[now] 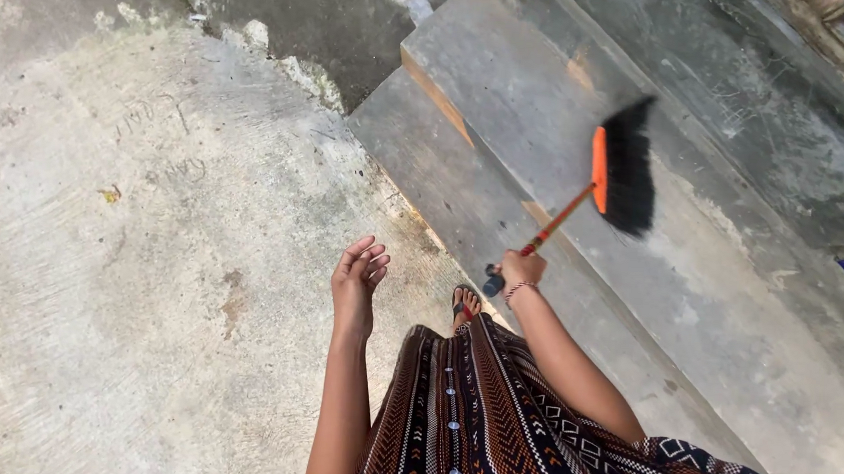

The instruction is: The recorder is sweeping the outdoor concrete floor and stairs with a broom.

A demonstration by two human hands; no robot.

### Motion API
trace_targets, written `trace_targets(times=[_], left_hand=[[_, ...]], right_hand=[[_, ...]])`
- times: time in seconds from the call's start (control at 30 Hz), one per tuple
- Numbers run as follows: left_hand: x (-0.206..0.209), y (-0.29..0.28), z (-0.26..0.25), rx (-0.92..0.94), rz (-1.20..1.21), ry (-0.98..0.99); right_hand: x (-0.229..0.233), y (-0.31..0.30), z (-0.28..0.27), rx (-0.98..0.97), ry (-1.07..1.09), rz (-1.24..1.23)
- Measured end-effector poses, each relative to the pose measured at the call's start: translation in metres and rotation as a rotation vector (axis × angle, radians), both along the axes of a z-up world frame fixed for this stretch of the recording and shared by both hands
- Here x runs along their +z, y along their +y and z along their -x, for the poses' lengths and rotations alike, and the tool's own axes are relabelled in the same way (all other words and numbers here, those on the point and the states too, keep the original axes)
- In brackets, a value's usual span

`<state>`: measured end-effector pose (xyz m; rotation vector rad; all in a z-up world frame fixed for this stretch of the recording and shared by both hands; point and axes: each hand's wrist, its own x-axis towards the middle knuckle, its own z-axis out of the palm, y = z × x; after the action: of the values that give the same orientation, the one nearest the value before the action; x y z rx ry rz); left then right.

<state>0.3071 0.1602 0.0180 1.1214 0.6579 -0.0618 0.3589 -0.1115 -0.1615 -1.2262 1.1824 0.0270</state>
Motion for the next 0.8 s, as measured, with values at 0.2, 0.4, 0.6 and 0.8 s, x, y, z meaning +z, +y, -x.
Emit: trace_targets(times=[0.2, 0.4, 0.6, 0.8], left_hand=[[-0.010, 0.010, -0.037, -0.038, 0.020, 0.033], [-0.014, 0.016, -0.104, -0.188, 0.046, -0.017], [-0.006, 0.034, -0.181, -0.338, 0.055, -0.067], [-0.007, 0.055, -0.229, -0.446, 0.052, -0.069]], right_hand=[[0.048, 0.038, -0.031, 0.257, -0.010, -0.024], [0.092, -0.004, -0.075, 0.414, -0.158, -0.479], [0.195, 0.005, -0.042, 0.322, -0.327, -0.680], [0.206, 0.032, 0.011, 0.133, -0.283, -0.292]])
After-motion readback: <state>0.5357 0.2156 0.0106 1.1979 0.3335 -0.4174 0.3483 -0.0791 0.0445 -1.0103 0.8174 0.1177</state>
